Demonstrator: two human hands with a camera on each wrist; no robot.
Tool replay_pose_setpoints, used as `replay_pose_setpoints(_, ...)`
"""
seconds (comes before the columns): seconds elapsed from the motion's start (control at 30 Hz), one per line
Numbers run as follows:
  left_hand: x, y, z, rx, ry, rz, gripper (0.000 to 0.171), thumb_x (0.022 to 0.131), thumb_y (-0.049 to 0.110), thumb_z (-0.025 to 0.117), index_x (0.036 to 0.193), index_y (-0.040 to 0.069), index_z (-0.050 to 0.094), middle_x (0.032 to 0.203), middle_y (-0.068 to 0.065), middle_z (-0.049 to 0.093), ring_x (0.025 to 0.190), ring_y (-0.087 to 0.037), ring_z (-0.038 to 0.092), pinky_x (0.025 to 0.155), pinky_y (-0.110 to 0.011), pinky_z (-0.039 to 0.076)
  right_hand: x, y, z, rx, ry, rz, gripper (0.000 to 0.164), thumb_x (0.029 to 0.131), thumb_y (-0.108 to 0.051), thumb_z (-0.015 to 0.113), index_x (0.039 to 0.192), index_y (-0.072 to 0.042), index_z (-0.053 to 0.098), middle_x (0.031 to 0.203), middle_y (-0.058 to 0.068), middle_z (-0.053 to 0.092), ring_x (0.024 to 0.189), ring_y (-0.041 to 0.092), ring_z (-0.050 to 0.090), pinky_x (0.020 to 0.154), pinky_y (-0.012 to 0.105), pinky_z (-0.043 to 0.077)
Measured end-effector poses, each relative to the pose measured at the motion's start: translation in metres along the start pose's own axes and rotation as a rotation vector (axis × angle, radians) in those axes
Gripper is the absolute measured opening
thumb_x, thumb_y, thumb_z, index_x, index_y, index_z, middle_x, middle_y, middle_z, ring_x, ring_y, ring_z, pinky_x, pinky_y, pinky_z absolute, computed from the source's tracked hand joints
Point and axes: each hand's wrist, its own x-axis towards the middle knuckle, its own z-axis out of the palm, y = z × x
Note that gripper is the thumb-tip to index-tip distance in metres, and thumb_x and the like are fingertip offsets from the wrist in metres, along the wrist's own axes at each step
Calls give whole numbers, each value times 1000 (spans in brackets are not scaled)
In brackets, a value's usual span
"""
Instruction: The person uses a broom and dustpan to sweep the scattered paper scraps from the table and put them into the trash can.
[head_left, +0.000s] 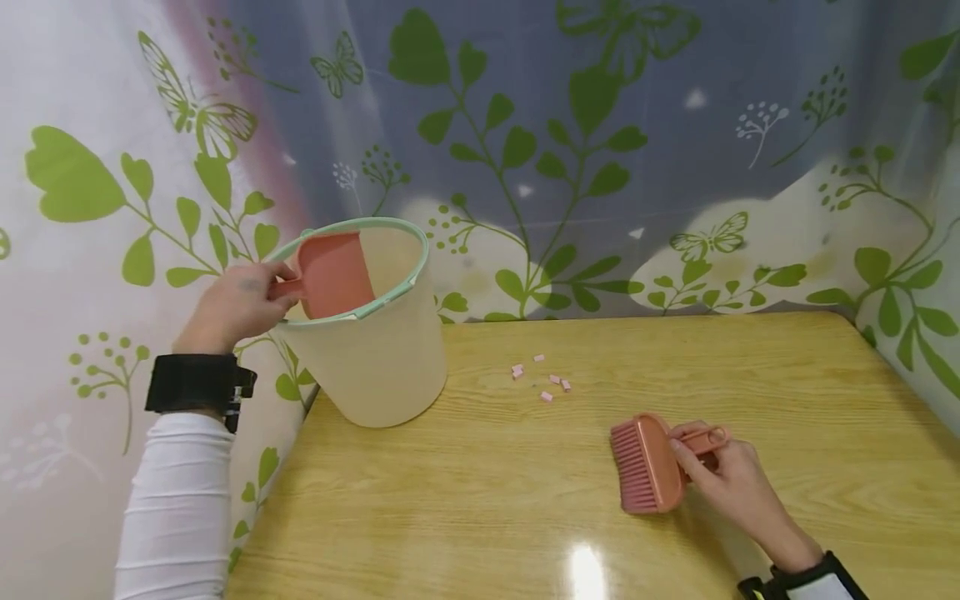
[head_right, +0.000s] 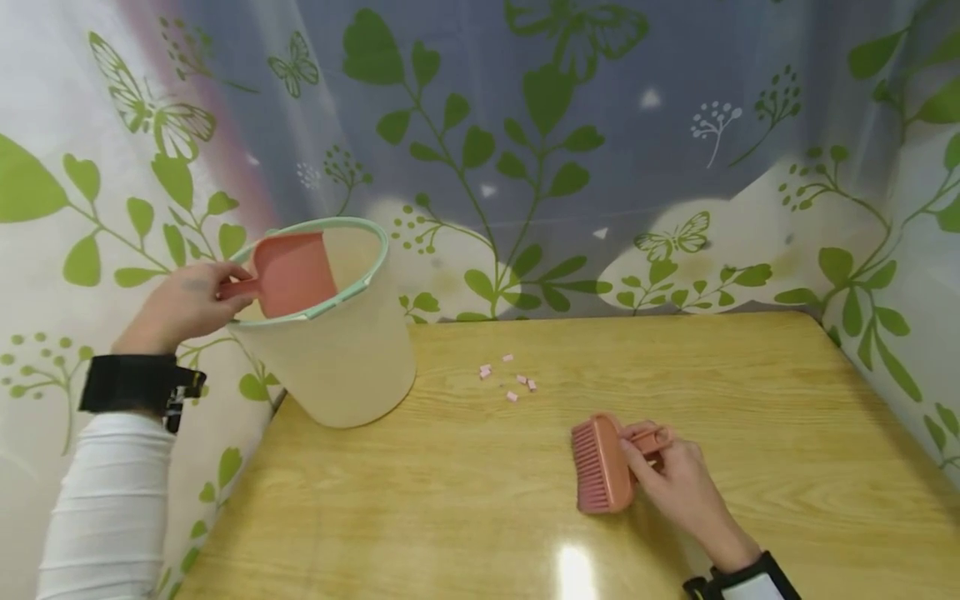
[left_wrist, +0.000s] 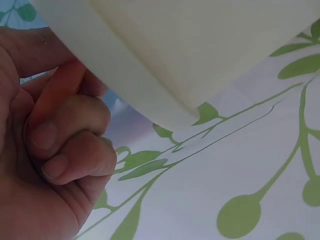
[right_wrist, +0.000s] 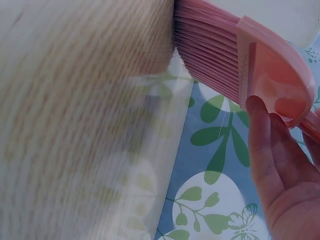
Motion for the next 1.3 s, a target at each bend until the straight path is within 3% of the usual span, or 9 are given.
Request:
replay_pose_setpoints(0.13, -2, 4, 1, 77, 11, -23, 37, 96, 16, 62, 129, 0, 61, 105, -24, 69, 94, -40, 63, 74, -53, 49, -1, -1, 0, -2, 0, 2, 17, 97, -7, 67, 112, 2, 70, 94, 17, 75, 65, -3, 62, 52, 22, 50)
replay_pose_setpoints(0.33, -7, 8, 3, 165, 103, 24, 29, 91, 10, 60, 119, 6, 66, 96, -21, 71, 87, -39, 66, 67, -54, 49, -2, -1, 1, -12, -1, -11, 16, 98, -7, 67, 110, 2, 71, 93, 17, 74, 66, -2, 63, 53, 23, 51)
replay_pose_setpoints(0.47, -9, 8, 1, 198, 130, 30, 28, 91, 11, 61, 118, 5, 66, 94, -22, 71, 83, -39, 66, 63, -53, 48, -2, -2, 1, -9, 6, -25, 15, 97, -6, 67, 110, 2, 71, 93, 17, 74, 66, -3, 62, 53, 23, 50)
replay_pose_setpoints(0.57, -10, 8, 1, 159, 149, 2, 31, 95, 16, 61, 122, 3, 64, 90, -21, 69, 79, -37, 63, 61, -49, 46, -2, -2, 1, -2, 9, -27, 15, 97, -6, 67, 110, 1, 71, 94, 16, 74, 66, -3, 61, 52, 22, 49)
replay_pose_setpoints(0.77, -15, 7, 4, -137, 243, -49, 48, 102, 33, 56, 133, -3, 60, 98, -23, 67, 75, -29, 57, 62, -35, 40, -3, -1, 1, -1, 9, -26, 16, 96, -5, 68, 110, 1, 71, 93, 16, 75, 65, -3, 61, 52, 21, 49)
replay_pose_setpoints(0.87, -18, 9, 5, -297, 233, -48, 54, 104, 37, 55, 137, -6, 57, 108, -24, 66, 78, -21, 57, 63, -29, 43, -4, -1, 1, -6, 8, -19, 16, 96, -5, 68, 110, 1, 71, 94, 16, 75, 66, -3, 61, 52, 21, 49)
replay_pose_setpoints(0.97, -20, 13, 6, -427, 201, -41, 53, 104, 39, 56, 137, -3, 58, 109, -16, 68, 81, -11, 56, 65, -24, 44, -4, -1, 1, -10, 5, -19, 16, 97, -5, 68, 111, 1, 71, 94, 16, 75, 66, -4, 62, 52, 21, 49)
replay_pose_setpoints(1.17, -26, 30, 11, -671, 129, 42, 44, 104, 33, 59, 136, 1, 62, 110, 16, 70, 93, -3, 58, 74, -19, 44, -4, -3, 1, 9, -10, -30, 17, 97, -5, 67, 112, 2, 70, 95, 17, 75, 67, -3, 64, 53, 22, 51)
replay_pose_setpoints(1.3, -32, 45, 15, -732, 93, 137, 40, 106, 23, 57, 137, -2, 60, 112, 19, 69, 99, -2, 60, 78, -16, 46, -3, -4, 2, 11, -4, -39, 16, 98, -6, 67, 111, 2, 71, 97, 19, 74, 68, -2, 65, 53, 22, 51)
